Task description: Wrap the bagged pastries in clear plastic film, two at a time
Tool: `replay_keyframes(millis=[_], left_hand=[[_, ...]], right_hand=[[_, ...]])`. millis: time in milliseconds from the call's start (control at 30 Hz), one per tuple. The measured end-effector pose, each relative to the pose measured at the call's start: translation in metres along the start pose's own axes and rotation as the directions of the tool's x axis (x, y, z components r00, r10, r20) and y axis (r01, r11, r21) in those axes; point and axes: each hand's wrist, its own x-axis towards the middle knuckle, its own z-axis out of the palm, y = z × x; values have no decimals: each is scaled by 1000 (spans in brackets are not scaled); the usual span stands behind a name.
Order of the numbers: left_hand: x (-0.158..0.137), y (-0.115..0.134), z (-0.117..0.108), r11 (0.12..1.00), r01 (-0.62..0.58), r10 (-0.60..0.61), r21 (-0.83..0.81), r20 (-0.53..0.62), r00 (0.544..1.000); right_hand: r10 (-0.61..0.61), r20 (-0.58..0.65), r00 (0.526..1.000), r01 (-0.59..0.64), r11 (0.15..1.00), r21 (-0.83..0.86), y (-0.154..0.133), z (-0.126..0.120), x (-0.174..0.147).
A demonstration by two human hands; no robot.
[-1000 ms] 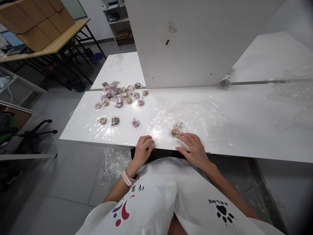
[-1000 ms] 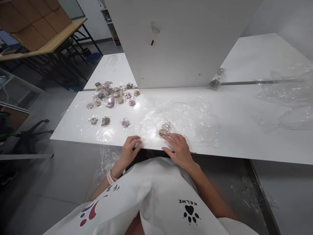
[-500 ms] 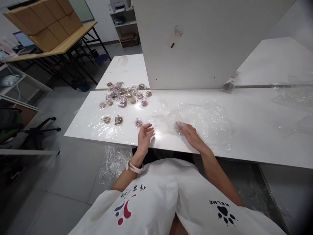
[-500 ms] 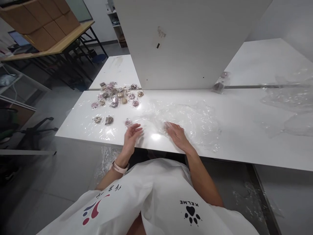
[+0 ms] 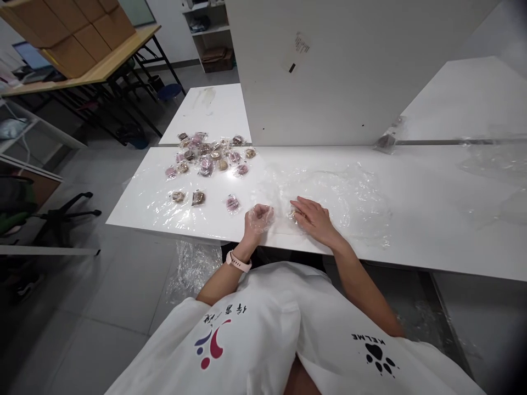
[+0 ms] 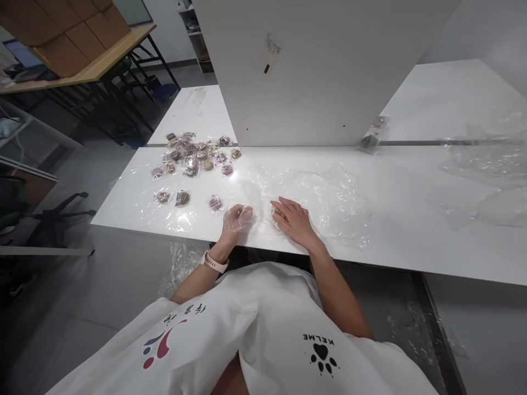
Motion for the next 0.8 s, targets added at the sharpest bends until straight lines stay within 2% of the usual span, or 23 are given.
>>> replay_keyframes(millis=[67, 167, 267, 333, 400, 433, 500, 600, 700, 733, 800], left_hand=[[-10, -3, -5, 1000, 4, -5, -10, -46, 999], [-30, -10, -10, 999, 40, -41, -16, -42, 998], [-46, -15, -13, 999, 36, -36, 1, -60, 998], [-52, -13, -15, 997, -62, 67, 49, -94, 993], [-53, -6, -17, 968, -218, 231, 127, -94, 968], [-53, -1, -18, 946, -288, 300, 148, -66, 952], [-54, 9, -19, 932, -341, 343, 126, 8, 939], [-59, 19, -22, 976, -219, 219, 13, 3, 976], [-75, 17, -33, 991, 13, -23, -132, -73, 997], [-83, 13, -39, 976, 113, -128, -188, -72, 989], [-103, 5, -55, 908, 317, -338, -273, -35, 940]], right_hand=[[4, -95, 995, -10, 997, -70, 2, 6, 5], [17, -225, 974, -58, 983, -176, 7, 9, 15], [-30, -227, 973, -30, 965, -259, 14, 6, 29], [-70, -186, 980, 15, 960, -280, 19, 3, 38], [-81, -161, 984, 34, 960, -278, 23, 1, 46], [-79, -156, 985, 35, 963, -268, 25, 0, 49], [-95, -136, 986, 59, 968, -244, 29, -2, 52], [-213, -36, 977, 196, 945, -260, 32, -3, 51], [-276, 36, 961, 273, 912, -304, 31, -2, 47], [-270, 39, 962, 269, 911, -313, 31, -2, 46], [-247, 30, 968, 243, 913, -327, 29, -1, 46]])
